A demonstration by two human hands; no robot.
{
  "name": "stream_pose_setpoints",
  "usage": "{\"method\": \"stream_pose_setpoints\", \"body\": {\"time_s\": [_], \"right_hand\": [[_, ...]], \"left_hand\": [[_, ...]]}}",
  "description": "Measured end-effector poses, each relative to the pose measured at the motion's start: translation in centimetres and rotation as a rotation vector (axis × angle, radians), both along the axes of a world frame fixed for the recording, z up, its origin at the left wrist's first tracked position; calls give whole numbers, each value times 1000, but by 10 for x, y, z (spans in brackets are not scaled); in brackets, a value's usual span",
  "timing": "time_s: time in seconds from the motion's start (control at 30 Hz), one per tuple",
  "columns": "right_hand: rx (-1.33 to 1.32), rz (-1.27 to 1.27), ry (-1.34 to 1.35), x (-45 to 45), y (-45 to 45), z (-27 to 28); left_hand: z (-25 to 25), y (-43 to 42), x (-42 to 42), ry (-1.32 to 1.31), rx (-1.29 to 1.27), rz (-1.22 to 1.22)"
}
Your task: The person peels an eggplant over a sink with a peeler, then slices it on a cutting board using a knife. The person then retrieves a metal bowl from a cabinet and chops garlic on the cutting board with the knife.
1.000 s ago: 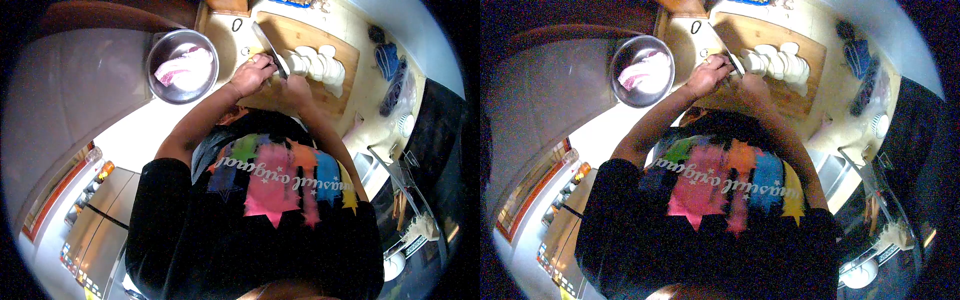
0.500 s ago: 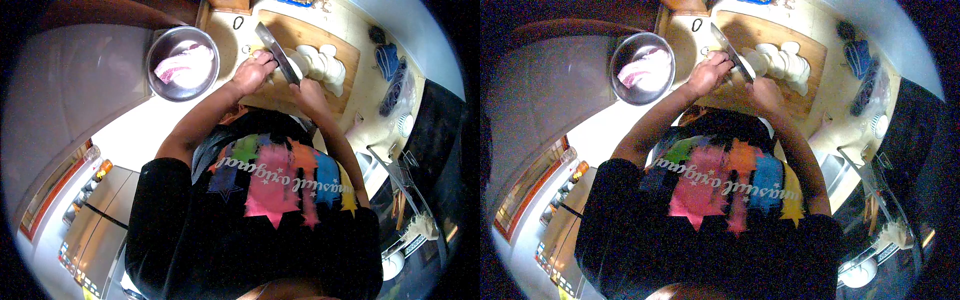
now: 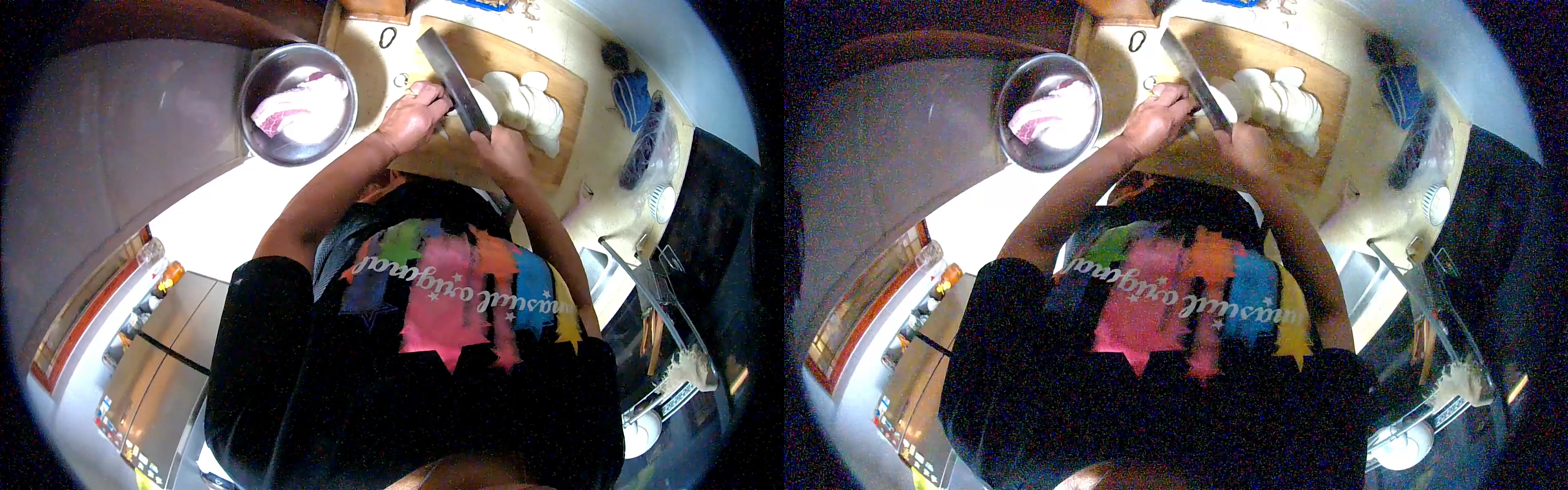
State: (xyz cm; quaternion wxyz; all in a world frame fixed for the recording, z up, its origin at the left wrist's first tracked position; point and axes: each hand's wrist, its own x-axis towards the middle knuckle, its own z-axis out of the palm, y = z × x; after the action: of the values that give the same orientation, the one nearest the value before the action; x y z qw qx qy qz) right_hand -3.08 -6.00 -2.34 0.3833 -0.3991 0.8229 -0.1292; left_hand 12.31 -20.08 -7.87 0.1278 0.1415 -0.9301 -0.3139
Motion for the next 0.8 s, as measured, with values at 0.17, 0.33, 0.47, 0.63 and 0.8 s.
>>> {"method": "stream_pose_setpoints", "body": {"time_s": [0.17,0.33,0.47,0.63,0.8], "right_hand": [[-20,103,-6,0,3,22],[63,110,6,7,-19,-17],[-3,34,47,12,-13,-49],[-195,-35,56,-3,-2,-48],[-91,105,96,1,6,0]], "left_hand": [[-1,0,-1,53,-46,3],[-8,0,0,61,-62,-15],[-1,3,4,50,38,16],[2,2,3,8,11,40],[2,4,0,11,-29,87]]}}
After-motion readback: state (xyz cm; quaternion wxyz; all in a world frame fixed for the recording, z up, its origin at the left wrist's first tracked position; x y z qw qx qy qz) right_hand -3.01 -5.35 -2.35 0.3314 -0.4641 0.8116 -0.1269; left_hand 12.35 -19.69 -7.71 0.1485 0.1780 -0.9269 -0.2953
